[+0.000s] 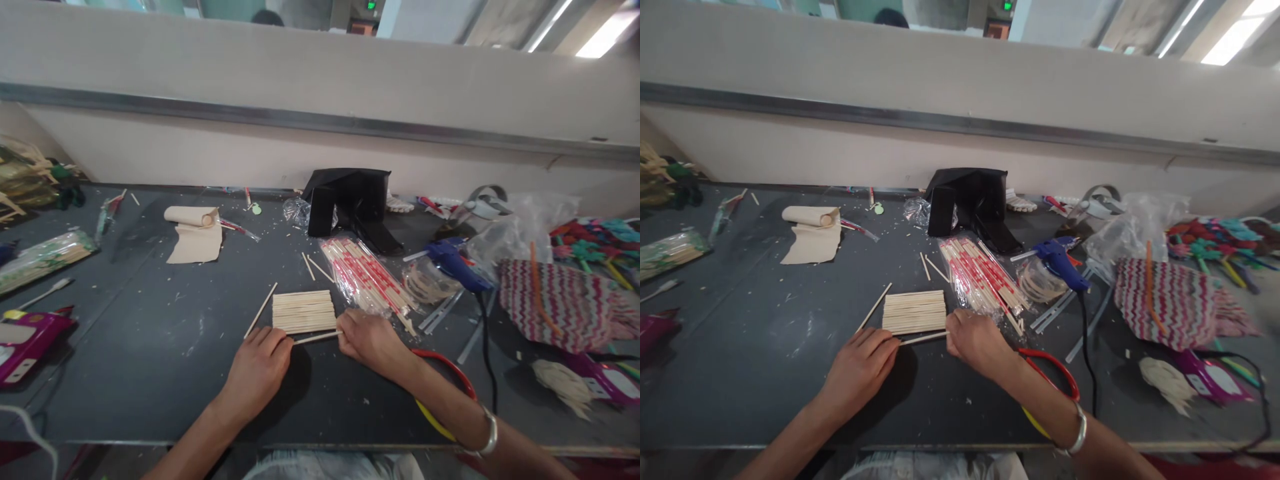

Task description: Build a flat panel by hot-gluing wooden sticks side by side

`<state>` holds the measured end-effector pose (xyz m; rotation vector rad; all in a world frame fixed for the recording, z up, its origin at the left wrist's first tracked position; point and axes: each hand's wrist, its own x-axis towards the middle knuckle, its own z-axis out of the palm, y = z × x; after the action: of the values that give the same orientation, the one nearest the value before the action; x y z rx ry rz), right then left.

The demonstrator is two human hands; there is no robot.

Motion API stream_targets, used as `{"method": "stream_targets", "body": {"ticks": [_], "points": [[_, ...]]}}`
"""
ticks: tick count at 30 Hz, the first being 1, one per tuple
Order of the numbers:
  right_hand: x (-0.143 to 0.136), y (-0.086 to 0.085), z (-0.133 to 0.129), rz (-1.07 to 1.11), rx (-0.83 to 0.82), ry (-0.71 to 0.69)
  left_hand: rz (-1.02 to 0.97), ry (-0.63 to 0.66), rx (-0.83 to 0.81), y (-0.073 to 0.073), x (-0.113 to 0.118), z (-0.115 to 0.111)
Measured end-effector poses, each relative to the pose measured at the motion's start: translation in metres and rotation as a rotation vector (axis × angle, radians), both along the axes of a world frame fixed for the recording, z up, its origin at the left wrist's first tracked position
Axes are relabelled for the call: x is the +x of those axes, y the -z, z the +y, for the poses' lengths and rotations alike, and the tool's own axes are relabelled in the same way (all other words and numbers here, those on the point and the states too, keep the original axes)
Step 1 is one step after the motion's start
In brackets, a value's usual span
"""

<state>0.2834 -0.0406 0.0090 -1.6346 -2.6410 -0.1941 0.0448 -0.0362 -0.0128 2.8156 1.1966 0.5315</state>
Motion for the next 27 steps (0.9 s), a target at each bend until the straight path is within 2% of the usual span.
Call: {"method": "stream_targets", "body": {"ticks": [6,11,13,17,19,22,25,27], "points": [[0.005,-0.005,-0.011,0.064,-0.009,-0.069,-0.01,0.043,0.033,-0.002,-0.003,-0.007],[0.023,-0.016,-0.021,0.137,-0.008,-0.115,-0.071,0.088,0.078,-0.003,-0.018,-0.016],[0.039,-0.027,-0.019,0.18,0.092,-0.03,-0.079,0.1,0.096,-0.004,-0.026,-0.018],[0.08,-0.059,-0.005,0.127,0.451,0.418,-0.076,0.114,0.065,-0.001,-0.039,-0.017],[0.099,-0.069,0.002,0.091,0.506,0.58,-0.108,0.11,0.022,0.0,-0.044,-0.015],[0.12,-0.068,0.011,0.031,0.397,0.661,-0.197,0.047,-0.045,0.0,-0.048,-0.013],[0.135,-0.058,0.018,0.008,0.349,0.631,-0.303,-0.113,-0.093,-0.003,-0.05,-0.011],[0.143,-0.055,0.023,0.068,0.317,0.632,-0.339,-0.191,-0.13,-0.005,-0.049,-0.01]]}}
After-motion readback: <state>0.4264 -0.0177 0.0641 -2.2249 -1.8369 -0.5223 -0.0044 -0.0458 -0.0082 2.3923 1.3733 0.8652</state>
